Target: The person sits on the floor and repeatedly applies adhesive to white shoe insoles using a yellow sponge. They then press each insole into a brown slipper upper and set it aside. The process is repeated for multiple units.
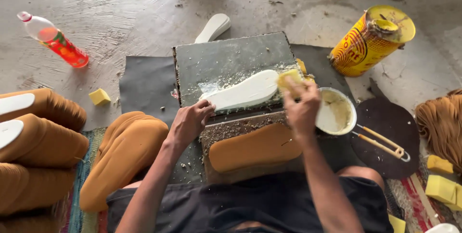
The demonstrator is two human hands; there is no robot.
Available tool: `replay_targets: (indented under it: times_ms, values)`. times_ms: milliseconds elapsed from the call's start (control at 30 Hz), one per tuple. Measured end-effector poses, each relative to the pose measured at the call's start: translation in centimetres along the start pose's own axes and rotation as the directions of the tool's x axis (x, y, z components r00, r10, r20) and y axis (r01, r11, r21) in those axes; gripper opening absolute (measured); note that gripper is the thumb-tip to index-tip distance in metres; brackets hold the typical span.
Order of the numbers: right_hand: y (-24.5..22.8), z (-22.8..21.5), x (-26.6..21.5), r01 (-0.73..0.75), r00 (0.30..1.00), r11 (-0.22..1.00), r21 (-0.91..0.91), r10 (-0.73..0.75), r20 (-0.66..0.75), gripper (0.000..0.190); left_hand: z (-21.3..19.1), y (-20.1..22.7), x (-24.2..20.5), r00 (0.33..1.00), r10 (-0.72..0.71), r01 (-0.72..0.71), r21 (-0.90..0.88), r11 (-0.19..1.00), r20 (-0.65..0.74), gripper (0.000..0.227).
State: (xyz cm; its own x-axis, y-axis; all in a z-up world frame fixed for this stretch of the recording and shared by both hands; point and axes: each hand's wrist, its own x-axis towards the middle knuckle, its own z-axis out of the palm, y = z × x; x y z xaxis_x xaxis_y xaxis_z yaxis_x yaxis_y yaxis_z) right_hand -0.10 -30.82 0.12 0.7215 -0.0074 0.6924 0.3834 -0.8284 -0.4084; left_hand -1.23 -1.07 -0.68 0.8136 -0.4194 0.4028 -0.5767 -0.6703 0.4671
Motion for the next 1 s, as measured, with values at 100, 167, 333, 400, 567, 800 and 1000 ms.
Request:
replay_targets:
  times_ms: [100, 167, 333, 400, 567, 800, 1000]
  values:
    - [-5.5, 1.5, 0.5, 0.084, 0.996, 0.996, 0.009, -0.084, 0.028, 0.035, 0.0, 0.0, 0.3, 0.996, -0.046, 0.042, 0.048, 0.998, 0.072, 0.012]
    - [-5.3, 3.4, 1.3, 0.172, 0.984, 0.985, 0.03, -0.173, 0.044, 0.039, -0.1, -0.3, 1.1, 0.993, -0.037, 0.03, 0.071, 0.997, 0.112, 0.011]
    - [6.9, 4.5, 3.7, -0.048, 0.997, 0.996, 0.075, 0.052, -0.059, 0.021, -0.4, -2.0, 2.0, 0.969, 0.061, -0.055, -0.033, 0.998, 0.239, 0.01]
    - [6.2, 2.6, 2.8, -0.073, 0.996, 0.996, 0.057, 0.075, -0.042, 0.022, -1.2, -1.5, 5.2, 0.971, 0.032, -0.042, 0.04, 0.998, 0.237, 0.014]
    - [-0.6, 0.9, 2.1, -0.078, 0.994, 0.967, 0.244, 0.059, 0.087, 0.03, 3.9, -0.2, 16.8, 0.933, 0.32, -0.317, 0.043, 0.947, -0.163, 0.024]
    - [-1.0, -0.1, 0.4, -0.013, 0.992, 0.989, 0.147, -0.007, 0.129, 0.042, 4.3, 0.7, 20.4, 0.93, 0.274, -0.338, 0.274, 0.9, 0.245, 0.028]
    - [-0.5, -2.3, -2.1, -0.245, 0.969, 0.948, 0.201, 0.232, 0.087, 0.042, -0.3, -0.9, 12.4, 0.958, 0.043, -0.071, 0.09, 0.993, 0.282, 0.028]
